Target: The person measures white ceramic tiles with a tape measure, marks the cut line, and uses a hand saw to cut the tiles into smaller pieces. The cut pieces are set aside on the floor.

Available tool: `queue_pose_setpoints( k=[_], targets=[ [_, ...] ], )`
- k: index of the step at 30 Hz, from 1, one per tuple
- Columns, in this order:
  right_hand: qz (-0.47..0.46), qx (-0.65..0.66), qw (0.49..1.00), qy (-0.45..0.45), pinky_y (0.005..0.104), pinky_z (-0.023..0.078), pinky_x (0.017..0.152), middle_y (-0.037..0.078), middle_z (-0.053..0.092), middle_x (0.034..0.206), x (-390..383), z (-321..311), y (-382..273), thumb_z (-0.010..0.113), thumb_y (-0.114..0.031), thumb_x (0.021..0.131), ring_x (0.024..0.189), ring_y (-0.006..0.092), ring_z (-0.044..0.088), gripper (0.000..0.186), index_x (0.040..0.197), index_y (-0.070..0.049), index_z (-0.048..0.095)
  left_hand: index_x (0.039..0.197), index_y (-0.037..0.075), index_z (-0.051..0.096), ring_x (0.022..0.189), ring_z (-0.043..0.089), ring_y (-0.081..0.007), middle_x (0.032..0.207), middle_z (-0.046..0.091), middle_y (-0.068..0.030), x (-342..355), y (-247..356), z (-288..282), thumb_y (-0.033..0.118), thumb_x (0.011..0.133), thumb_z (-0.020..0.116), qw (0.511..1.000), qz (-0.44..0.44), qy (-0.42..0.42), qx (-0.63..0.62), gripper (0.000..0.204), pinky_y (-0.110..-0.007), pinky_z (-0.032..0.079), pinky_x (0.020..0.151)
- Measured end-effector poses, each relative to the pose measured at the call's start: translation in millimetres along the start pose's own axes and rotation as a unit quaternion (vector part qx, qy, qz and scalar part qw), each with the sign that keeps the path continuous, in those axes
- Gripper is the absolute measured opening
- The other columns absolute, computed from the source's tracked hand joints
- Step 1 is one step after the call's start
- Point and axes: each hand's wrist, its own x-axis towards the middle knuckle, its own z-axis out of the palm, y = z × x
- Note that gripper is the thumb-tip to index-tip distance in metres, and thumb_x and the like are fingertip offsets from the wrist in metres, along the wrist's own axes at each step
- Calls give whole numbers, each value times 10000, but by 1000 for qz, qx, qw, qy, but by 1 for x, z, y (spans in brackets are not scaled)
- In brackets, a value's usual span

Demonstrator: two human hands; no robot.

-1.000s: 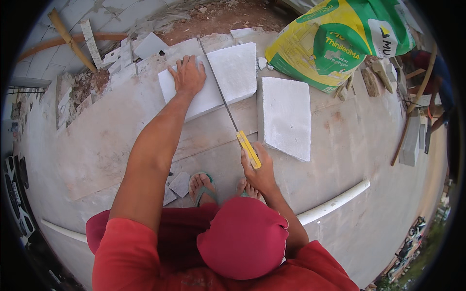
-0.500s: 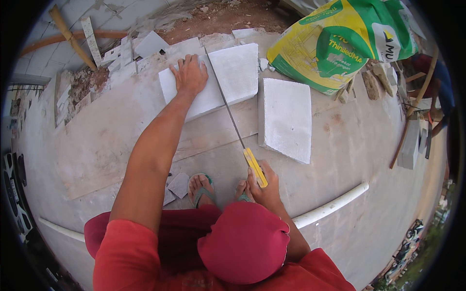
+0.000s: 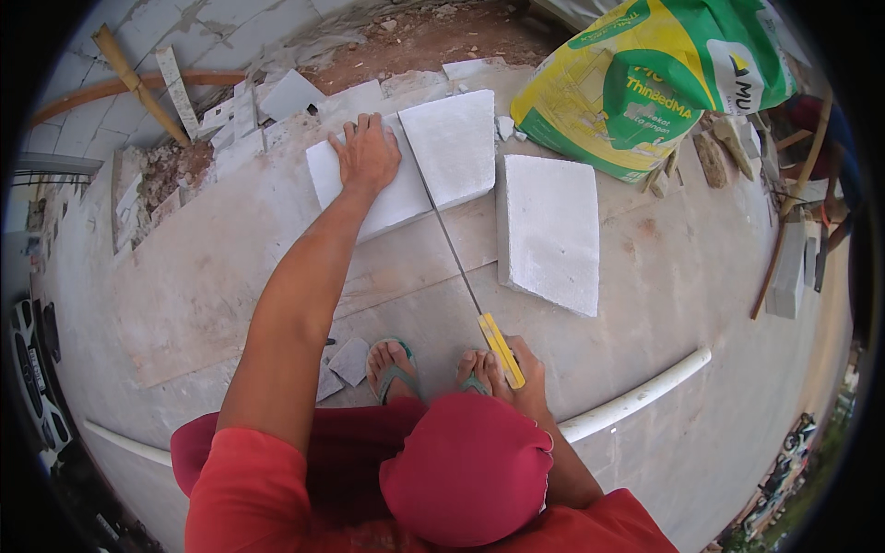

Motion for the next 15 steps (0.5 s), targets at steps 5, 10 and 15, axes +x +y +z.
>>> queue_pose_setpoints(
  k=[5,10,15],
  targets=[
    [13,18,1000,-20,450,546,636,243,690,805,55,17,-12,706,-168,994,731,412,739,235,1129,18,657,1395,39,630,1354,527,-381,1402,614,-156,-4,-6,3,311,1082,517,1000,8,8,-7,429,-696,270,1194],
    [-36,5,999,31,426,515,632,223,649,775,120,46,-15,711,-157,1000,690,354,681,188,1031,9,627,1386,43,634,1359,525,-376,1410,613,-150,0,12,7,309,1079,515,1000,19,-6,-19,423,-689,263,1205],
    [-29,-1,999,17,391,572,686,202,722,842,-20,-5,4,690,-144,1011,755,330,757,196,1144,-1,676,1356,51,650,1374,519,-365,1406,617,-140,0,1,5,308,1076,510,1000,-1,16,-5,406,-684,244,1224]
  ],
)
